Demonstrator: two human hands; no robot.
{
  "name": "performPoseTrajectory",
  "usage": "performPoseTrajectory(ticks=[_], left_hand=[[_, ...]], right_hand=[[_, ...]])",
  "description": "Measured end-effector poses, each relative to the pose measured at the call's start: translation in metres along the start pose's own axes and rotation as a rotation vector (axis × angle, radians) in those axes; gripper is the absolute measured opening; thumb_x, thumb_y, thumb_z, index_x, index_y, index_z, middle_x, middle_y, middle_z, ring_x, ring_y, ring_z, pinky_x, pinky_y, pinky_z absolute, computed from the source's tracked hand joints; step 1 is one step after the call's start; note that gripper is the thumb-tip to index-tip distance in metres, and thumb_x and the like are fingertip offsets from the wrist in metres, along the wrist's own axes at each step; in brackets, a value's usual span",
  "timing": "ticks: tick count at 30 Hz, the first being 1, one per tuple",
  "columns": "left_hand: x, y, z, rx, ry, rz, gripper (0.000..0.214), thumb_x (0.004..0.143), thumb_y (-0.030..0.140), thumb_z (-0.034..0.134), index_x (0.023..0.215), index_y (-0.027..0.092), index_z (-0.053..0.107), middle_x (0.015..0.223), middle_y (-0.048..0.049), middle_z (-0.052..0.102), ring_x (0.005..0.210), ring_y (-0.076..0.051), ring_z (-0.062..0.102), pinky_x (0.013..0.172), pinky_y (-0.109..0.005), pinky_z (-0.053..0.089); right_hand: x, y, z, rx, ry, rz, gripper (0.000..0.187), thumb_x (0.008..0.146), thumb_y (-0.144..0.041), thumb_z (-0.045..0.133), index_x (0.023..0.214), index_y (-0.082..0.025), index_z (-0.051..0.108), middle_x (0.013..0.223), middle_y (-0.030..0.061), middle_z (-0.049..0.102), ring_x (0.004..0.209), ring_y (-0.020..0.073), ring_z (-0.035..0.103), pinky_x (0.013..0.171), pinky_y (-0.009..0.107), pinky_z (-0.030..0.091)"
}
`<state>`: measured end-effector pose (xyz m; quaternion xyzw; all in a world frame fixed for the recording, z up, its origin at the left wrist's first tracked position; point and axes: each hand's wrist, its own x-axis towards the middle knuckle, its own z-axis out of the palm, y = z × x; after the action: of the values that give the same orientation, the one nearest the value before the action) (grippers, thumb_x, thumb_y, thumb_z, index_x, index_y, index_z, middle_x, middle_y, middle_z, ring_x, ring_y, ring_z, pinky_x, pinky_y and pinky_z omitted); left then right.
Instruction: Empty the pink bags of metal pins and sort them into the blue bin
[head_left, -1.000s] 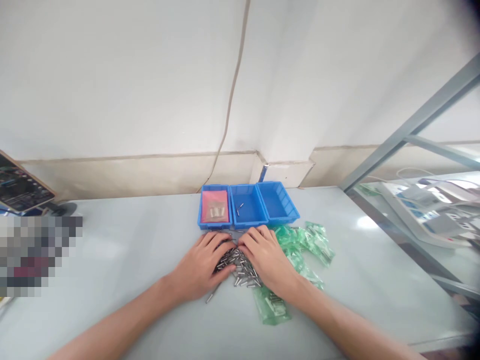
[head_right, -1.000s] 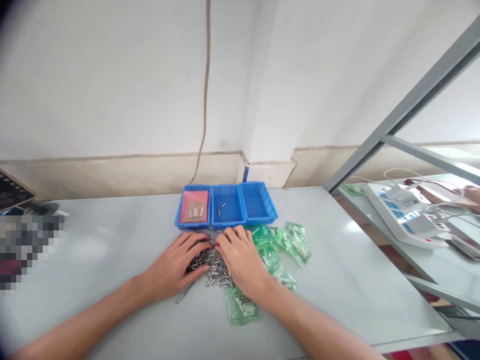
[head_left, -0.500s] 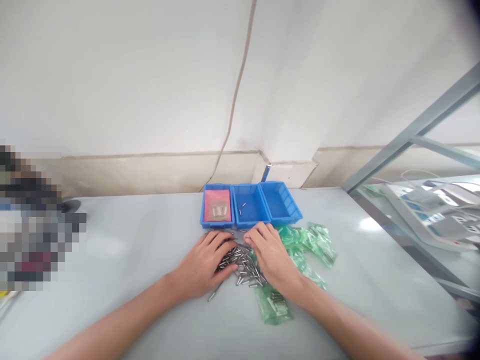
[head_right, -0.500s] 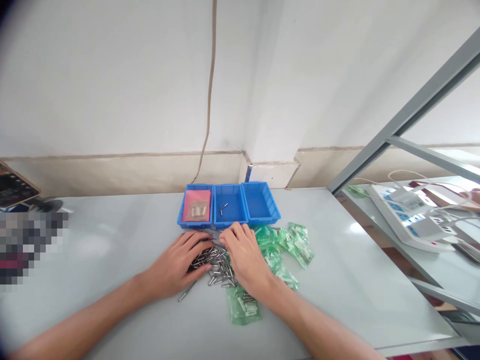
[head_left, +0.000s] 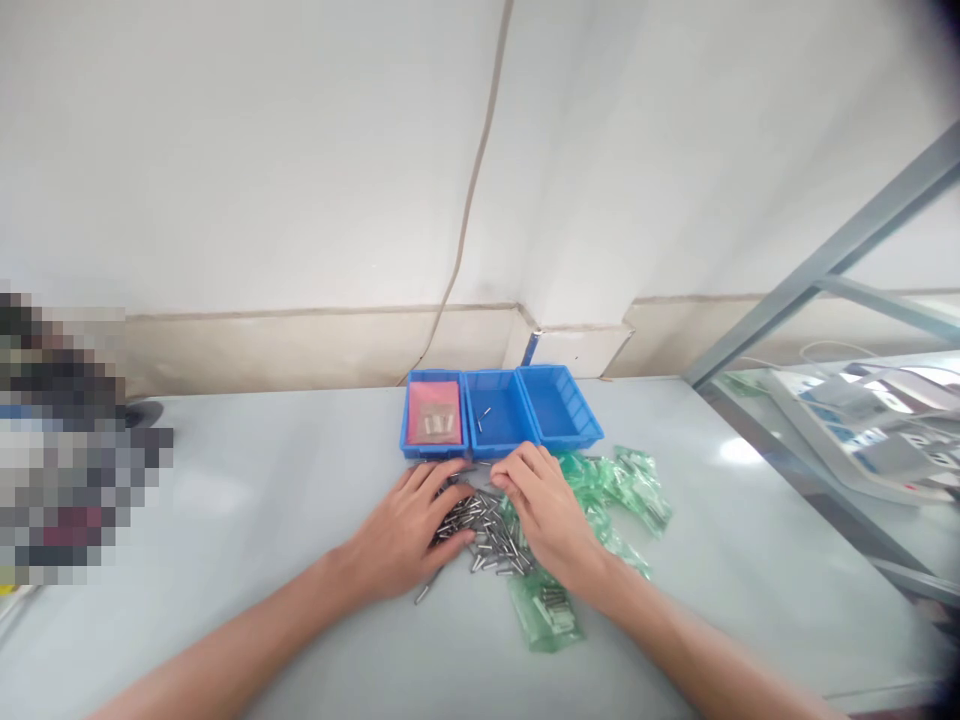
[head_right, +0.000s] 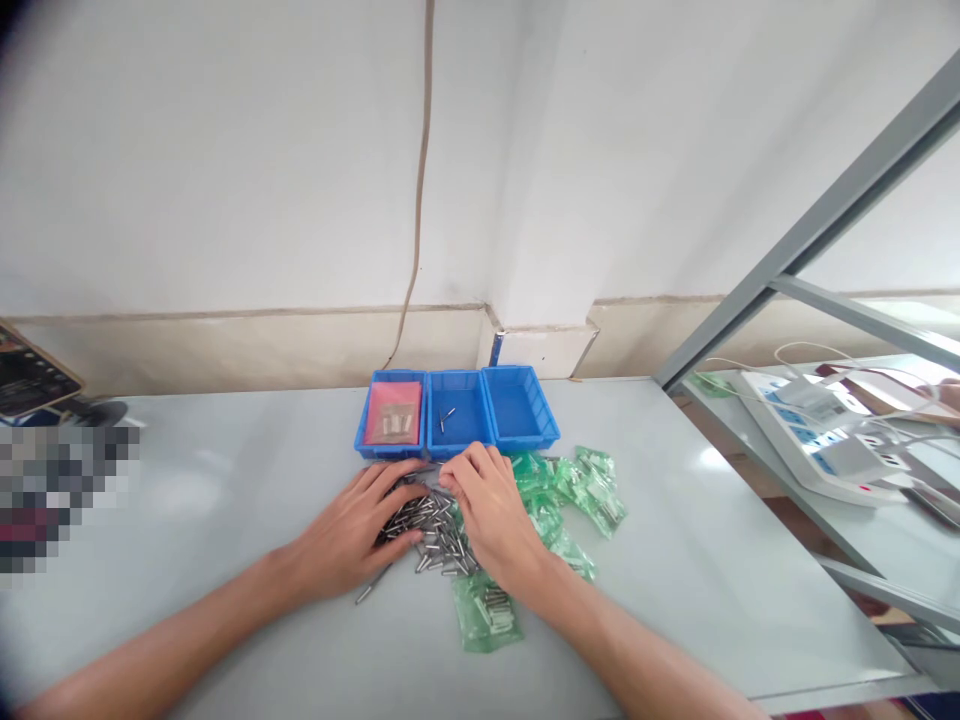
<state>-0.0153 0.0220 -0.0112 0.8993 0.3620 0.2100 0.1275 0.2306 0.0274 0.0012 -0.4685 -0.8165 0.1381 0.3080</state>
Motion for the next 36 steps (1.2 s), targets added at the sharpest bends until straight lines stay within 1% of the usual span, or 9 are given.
performPoseTrajectory(ticks=[4,9,15,18,23,26,29,32,36], left_hand=[[0.001,0.001,0.0,0.042,-0.024,0.017,0.038,0.109,0.041,0.061,0.143,0.024,0.06,0.17,-0.0105,0.044,0.139,-0.034,0.053,0.113,-0.055,0.051],[0.004,0.002,-0.001,0.069,-0.048,0.027,0.044,0.109,0.043,0.061,0.148,0.025,0.057,0.164,-0.0113,0.051,0.137,-0.035,0.052,0.113,-0.056,0.05],[0.003,0.003,-0.001,0.033,-0.05,0.023,0.043,0.109,0.042,0.061,0.148,0.025,0.056,0.151,-0.0113,0.058,0.133,-0.033,0.054,0.112,-0.053,0.049],[0.003,0.003,-0.001,0.023,-0.034,0.033,0.042,0.109,0.041,0.061,0.147,0.024,0.055,0.148,-0.0118,0.06,0.131,-0.033,0.055,0.111,-0.052,0.049],[0.004,0.003,-0.001,0.019,-0.041,0.03,0.042,0.109,0.04,0.061,0.147,0.022,0.054,0.145,-0.0118,0.06,0.128,-0.032,0.055,0.111,-0.052,0.049],[0.004,0.003,-0.001,0.012,-0.046,0.032,0.042,0.11,0.04,0.06,0.147,0.021,0.054,0.143,-0.0121,0.06,0.128,-0.032,0.055,0.111,-0.052,0.049],[0.003,0.002,-0.001,0.006,-0.038,0.035,0.044,0.11,0.04,0.061,0.149,0.021,0.052,0.142,-0.0124,0.061,0.126,-0.031,0.055,0.111,-0.052,0.049],[0.002,0.002,0.0,0.001,-0.025,0.033,0.047,0.11,0.041,0.06,0.151,0.021,0.051,0.141,-0.0126,0.062,0.126,-0.031,0.056,0.11,-0.052,0.05],[0.001,0.001,0.001,0.009,-0.013,0.035,0.046,0.111,0.043,0.059,0.151,0.021,0.052,0.139,-0.0129,0.062,0.124,-0.031,0.057,0.107,-0.052,0.052]], right_hand=[[0.001,0.0,-0.003,0.021,0.061,0.016,0.022,0.115,-0.022,0.045,0.101,-0.025,0.061,0.1,0.0054,0.065,0.094,0.0249,0.059,0.086,0.041,0.047],[0.001,0.001,-0.003,0.042,0.045,0.019,0.023,0.116,-0.023,0.042,0.102,-0.026,0.061,0.1,0.005,0.064,0.093,0.0244,0.06,0.086,0.041,0.046],[-0.001,-0.002,-0.002,0.056,0.043,0.024,0.022,0.116,-0.021,0.042,0.102,-0.025,0.059,0.098,0.0036,0.064,0.09,0.0233,0.06,0.086,0.04,0.045],[0.0,-0.003,-0.004,0.08,0.093,0.039,0.021,0.115,-0.021,0.042,0.102,-0.026,0.058,0.098,0.0039,0.064,0.089,0.0238,0.06,0.083,0.04,0.047],[0.001,-0.005,-0.01,0.14,0.156,0.025,0.024,0.114,-0.019,0.042,0.111,-0.027,0.065,0.103,0.0074,0.063,0.096,0.0258,0.062,0.084,0.041,0.05],[-0.001,-0.004,-0.012,0.19,0.264,0.01,0.022,0.114,-0.02,0.044,0.106,-0.026,0.064,0.1,0.0066,0.062,0.093,0.025,0.061,0.083,0.04,0.051],[-0.002,-0.002,-0.013,0.201,0.346,-0.007,0.023,0.115,-0.021,0.045,0.114,-0.027,0.067,0.103,0.0067,0.06,0.093,0.0242,0.061,0.08,0.038,0.052],[-0.001,0.001,-0.012,0.17,0.355,-0.02,0.026,0.115,-0.021,0.045,0.115,-0.028,0.071,0.104,0.0064,0.057,0.094,0.0233,0.06,0.079,0.036,0.051],[0.001,0.002,-0.009,0.209,0.351,-0.03,0.024,0.115,-0.02,0.044,0.103,-0.026,0.064,0.1,0.0052,0.058,0.094,0.0231,0.06,0.082,0.037,0.05]])
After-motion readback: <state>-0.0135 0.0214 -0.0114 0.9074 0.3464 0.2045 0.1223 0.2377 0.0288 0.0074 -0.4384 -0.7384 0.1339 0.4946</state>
